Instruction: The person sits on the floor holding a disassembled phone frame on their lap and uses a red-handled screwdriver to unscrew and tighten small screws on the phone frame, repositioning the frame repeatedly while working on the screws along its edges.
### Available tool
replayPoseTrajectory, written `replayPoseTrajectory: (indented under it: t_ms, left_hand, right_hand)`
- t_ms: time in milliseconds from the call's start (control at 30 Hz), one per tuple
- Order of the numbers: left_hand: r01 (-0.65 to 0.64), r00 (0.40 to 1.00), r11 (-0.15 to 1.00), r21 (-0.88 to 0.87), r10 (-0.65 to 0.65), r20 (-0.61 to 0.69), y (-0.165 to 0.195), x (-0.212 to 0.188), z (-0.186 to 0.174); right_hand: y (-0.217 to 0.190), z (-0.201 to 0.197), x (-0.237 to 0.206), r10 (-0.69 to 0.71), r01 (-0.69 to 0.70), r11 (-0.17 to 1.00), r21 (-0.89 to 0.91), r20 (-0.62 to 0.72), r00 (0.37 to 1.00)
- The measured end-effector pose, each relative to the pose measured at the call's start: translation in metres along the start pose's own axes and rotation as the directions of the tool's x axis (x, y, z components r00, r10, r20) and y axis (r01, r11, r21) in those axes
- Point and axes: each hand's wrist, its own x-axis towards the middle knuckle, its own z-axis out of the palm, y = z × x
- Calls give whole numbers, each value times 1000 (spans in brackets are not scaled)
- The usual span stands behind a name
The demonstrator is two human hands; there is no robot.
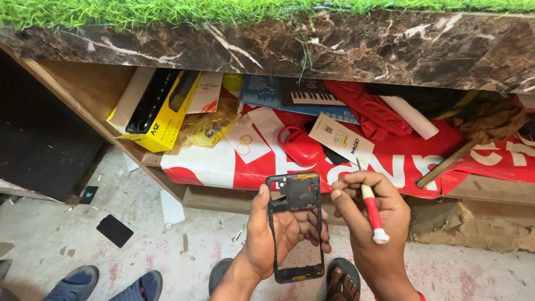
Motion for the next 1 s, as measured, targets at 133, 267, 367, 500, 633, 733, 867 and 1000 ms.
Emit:
replayPoseTrajectory:
  t_ms: [133, 267, 367, 500, 633, 733, 867, 1000]
  left_hand:
    - [5, 1000, 1000, -7, -5, 7, 1, 0, 0]
    - [8, 1000, 1000, -19, -8, -1, 1, 0, 0]
    - [-2, 1000, 1000, -31, 2, 6, 0, 1, 0]
    - [15, 1000, 999, -42, -15, -9, -3, 2, -1]
    - [-28, 999, 999, -22, 29, 25, -8, 4, 1]
    - [-22, 1000, 996, -84, 21, -19, -14, 3, 3]
    - [-8, 1000, 998, -58, 9, 20, -15, 3, 1]
    - [30, 999, 1000, -7, -30, 13, -15, 2, -3]
  right_hand:
    - [2, 0, 2, 42, -40, 996, 75, -24, 999]
    - [11, -8, 0, -7, 2, 969, 247, 22, 1000]
    - [17, -14, -4, -66, 50, 925, 377, 31, 997]
    - [23, -15, -6, -81, 59, 905, 422, 34, 996]
    - [23, -11, -9, -39, 11, 961, 277, 96, 995]
    - [21, -10, -14, 2, -26, 975, 221, 106, 994]
    - [20, -9, -15, -108, 91, 979, 183, 85, 990]
    - [18, -9, -11, -125, 87, 952, 294, 114, 986]
